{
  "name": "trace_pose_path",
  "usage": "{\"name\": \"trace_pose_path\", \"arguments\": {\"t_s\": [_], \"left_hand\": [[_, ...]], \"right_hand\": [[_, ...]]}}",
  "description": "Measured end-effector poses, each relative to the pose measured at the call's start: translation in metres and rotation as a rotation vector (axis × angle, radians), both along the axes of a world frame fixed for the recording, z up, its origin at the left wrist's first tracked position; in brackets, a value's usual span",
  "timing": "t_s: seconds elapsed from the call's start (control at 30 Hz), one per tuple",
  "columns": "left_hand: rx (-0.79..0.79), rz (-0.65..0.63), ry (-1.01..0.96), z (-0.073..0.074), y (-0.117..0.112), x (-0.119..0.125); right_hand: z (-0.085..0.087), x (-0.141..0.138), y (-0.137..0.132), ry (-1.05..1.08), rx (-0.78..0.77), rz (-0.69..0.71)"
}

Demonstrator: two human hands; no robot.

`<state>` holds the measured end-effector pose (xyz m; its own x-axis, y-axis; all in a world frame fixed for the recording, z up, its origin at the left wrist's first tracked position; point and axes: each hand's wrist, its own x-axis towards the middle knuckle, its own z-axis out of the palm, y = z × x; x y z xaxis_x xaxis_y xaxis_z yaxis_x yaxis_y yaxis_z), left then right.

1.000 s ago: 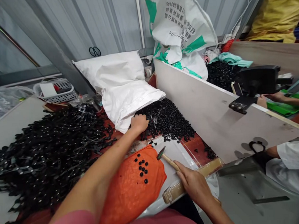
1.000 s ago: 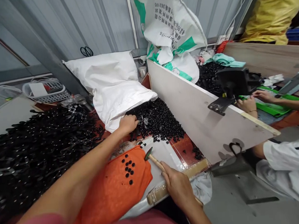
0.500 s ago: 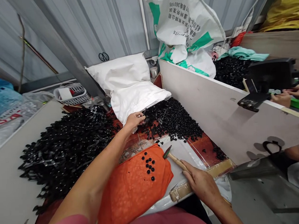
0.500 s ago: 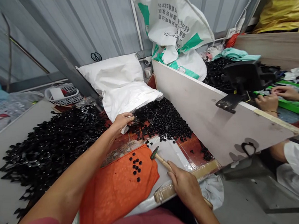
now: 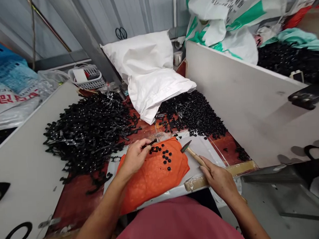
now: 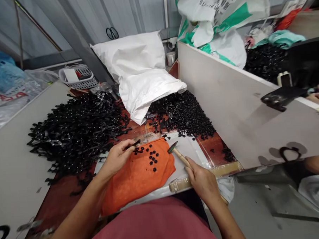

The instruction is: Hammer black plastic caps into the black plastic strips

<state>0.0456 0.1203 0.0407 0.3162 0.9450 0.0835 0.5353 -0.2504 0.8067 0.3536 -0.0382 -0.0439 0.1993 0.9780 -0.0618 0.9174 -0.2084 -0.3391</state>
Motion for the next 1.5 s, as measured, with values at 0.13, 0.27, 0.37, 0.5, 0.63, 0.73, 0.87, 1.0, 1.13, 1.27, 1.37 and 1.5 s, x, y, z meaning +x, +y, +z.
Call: {"name": "trace_pose_path", "arguments": {"t_s": [0.13, 0.27, 0.37, 0.5, 0.63, 0.73, 0.87, 1.0, 1.13, 1.27, 1.37, 1.5], "left_hand": [[0.044, -0.081, 0.214, 0.000, -0.033, -0.015], [-0.062, -0.114, 0.313, -0.015, -0.043, -0.009], [-0.124, -0.092, 0.363, -0.029, -0.044, -0.001], [-0.142, -0.122, 0.365, -0.038, -0.045, 0.005], [-0.149, -0.126, 0.380, -0.042, -0.047, 0.008], [-0.147, -0.125, 0.425, -0.045, -0.047, 0.007], [-0.132, -0.111, 0.480, -0.049, -0.047, 0.006], [-0.163, -0.078, 0.461, -0.051, -0.046, 0.007], [-0.163, -0.066, 0.469, -0.050, -0.049, 0.010], [-0.120, -0.043, 0.517, -0.049, -0.053, 0.012], [-0.120, -0.037, 0.499, -0.051, -0.054, 0.012], [-0.113, -0.047, 0.510, -0.054, -0.054, 0.010]], "right_hand": [[0.002, 0.001, 0.001, -0.076, -0.016, -0.004], [0.001, 0.000, 0.000, -0.090, -0.015, -0.002], [-0.001, -0.001, -0.001, -0.084, -0.007, -0.009], [0.002, -0.003, -0.001, -0.085, -0.016, -0.026], [0.008, -0.005, -0.001, -0.078, -0.037, -0.033], [0.007, -0.006, -0.001, -0.076, -0.036, -0.033], [0.004, -0.005, -0.001, -0.071, -0.013, -0.032], [0.004, -0.003, -0.003, -0.013, 0.002, -0.033], [0.019, -0.004, -0.008, 0.099, 0.075, 0.010], [0.045, -0.017, -0.011, 0.137, 0.157, 0.190], [0.055, -0.032, -0.009, 0.083, 0.195, 0.264], [0.051, -0.047, -0.005, -0.029, 0.104, 0.300]]}}
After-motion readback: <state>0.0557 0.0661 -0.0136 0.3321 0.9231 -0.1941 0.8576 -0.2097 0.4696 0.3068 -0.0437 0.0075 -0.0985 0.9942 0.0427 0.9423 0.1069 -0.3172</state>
